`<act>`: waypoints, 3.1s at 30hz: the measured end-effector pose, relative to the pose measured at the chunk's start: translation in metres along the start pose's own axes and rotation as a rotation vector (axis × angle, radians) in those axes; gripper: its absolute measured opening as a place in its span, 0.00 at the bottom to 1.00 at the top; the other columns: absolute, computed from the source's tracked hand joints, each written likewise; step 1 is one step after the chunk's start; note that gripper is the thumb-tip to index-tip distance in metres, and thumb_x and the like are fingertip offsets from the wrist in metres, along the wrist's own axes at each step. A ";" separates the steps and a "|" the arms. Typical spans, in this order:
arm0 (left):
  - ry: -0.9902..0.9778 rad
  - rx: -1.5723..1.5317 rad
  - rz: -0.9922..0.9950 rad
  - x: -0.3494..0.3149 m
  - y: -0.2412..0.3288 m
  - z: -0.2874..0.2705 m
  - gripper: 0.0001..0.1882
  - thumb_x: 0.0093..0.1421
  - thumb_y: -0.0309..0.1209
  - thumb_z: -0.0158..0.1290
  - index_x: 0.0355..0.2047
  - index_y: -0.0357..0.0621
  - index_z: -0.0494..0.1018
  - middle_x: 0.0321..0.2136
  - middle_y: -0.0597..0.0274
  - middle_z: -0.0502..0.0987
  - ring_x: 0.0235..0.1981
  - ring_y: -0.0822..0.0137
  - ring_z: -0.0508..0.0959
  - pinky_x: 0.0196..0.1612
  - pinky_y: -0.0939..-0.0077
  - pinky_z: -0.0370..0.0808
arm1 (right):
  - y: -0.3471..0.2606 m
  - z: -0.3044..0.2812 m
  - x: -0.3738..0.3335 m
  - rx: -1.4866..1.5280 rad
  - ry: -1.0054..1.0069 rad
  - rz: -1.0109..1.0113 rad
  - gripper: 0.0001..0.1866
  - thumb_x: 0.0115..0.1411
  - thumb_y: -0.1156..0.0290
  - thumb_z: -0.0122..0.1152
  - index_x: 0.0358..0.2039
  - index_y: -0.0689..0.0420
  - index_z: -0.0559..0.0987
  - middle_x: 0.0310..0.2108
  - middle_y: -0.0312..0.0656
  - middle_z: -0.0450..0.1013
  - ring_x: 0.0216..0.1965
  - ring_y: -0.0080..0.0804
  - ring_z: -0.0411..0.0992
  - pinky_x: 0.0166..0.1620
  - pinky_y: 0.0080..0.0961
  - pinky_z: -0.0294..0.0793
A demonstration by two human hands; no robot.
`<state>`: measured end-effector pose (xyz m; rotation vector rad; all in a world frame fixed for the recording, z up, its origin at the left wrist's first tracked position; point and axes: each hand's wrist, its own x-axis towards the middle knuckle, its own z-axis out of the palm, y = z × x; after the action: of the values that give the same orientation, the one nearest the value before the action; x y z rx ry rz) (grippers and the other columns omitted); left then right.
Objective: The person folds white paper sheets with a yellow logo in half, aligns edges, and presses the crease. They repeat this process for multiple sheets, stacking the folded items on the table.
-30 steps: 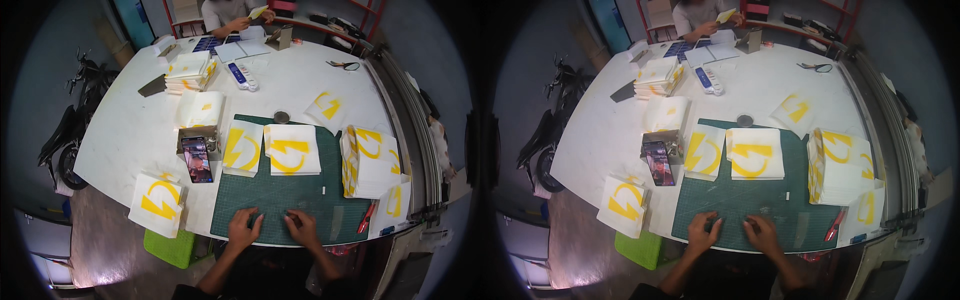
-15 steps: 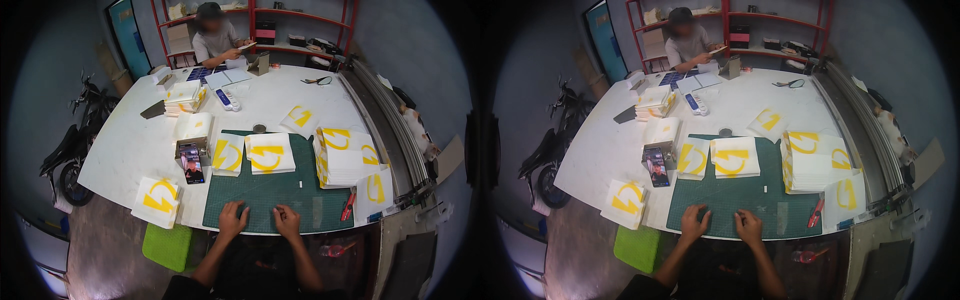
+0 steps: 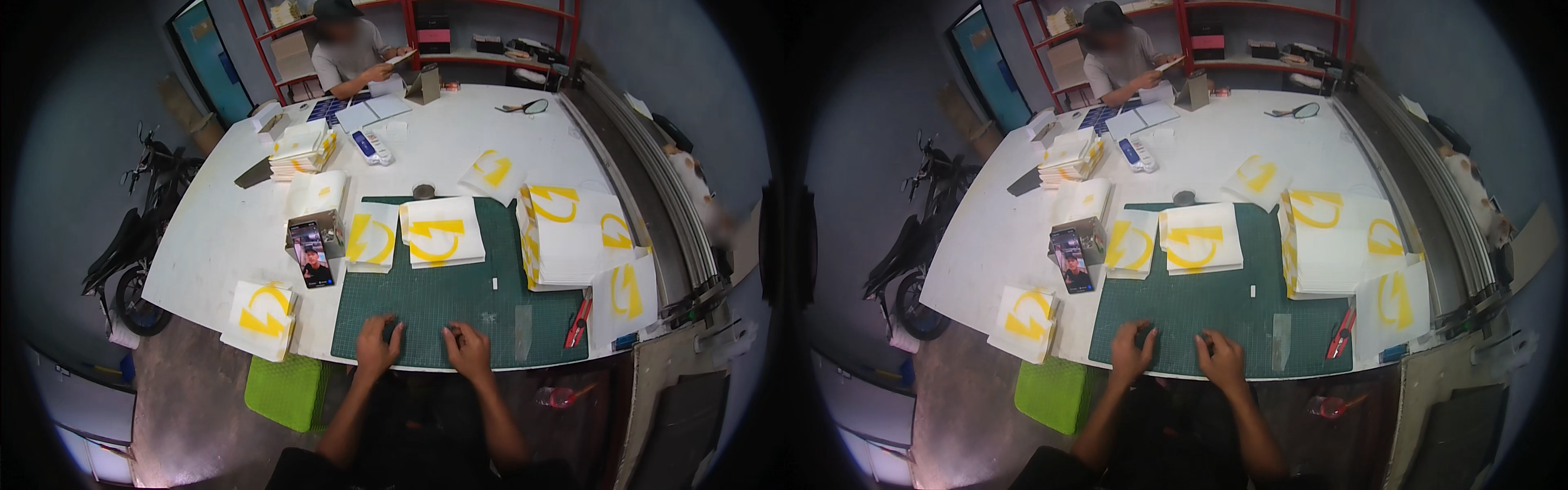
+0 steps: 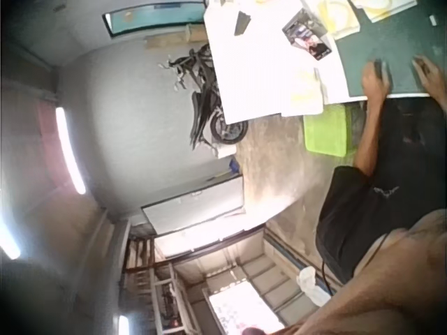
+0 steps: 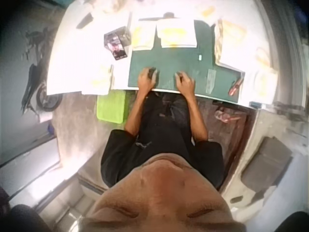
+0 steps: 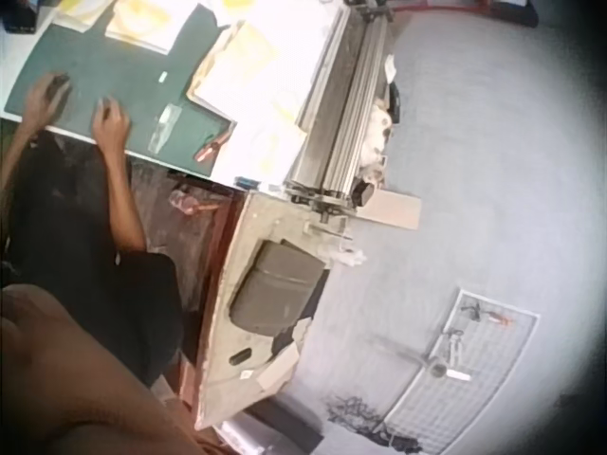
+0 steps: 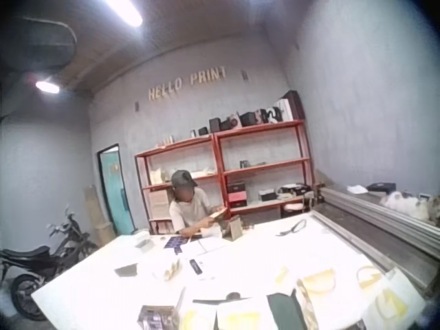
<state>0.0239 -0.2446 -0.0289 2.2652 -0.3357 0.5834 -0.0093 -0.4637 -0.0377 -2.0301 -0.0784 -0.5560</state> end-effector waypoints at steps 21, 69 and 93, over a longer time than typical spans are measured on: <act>-0.047 0.022 0.023 0.016 0.006 -0.008 0.15 0.57 0.27 0.67 0.43 0.36 0.79 0.38 0.50 0.81 0.38 0.49 0.80 0.42 0.60 0.78 | 0.075 0.015 0.313 -0.444 -0.237 -0.218 0.38 0.53 0.47 0.76 0.54 0.64 0.80 0.50 0.54 0.76 0.55 0.51 0.73 0.58 0.41 0.74; -0.060 -0.064 -0.073 0.017 0.005 -0.010 0.15 0.56 0.29 0.69 0.42 0.38 0.80 0.38 0.54 0.83 0.39 0.53 0.81 0.42 0.63 0.79 | 0.055 -0.005 0.231 -0.084 -0.701 0.374 0.21 0.57 0.61 0.74 0.41 0.66 0.81 0.39 0.49 0.79 0.35 0.33 0.76 0.40 0.35 0.75; -0.187 -0.984 -0.140 0.072 0.026 -0.003 0.33 0.56 0.29 0.67 0.59 0.37 0.66 0.46 0.54 0.76 0.48 0.65 0.77 0.57 0.65 0.73 | -0.002 -0.039 0.062 0.679 -0.081 0.174 0.20 0.54 0.83 0.68 0.48 0.61 0.74 0.48 0.45 0.75 0.50 0.30 0.74 0.55 0.31 0.73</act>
<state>0.0746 -0.2645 0.0255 1.3672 -0.4303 0.0726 0.0318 -0.5060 0.0051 -1.3782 -0.1194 -0.2810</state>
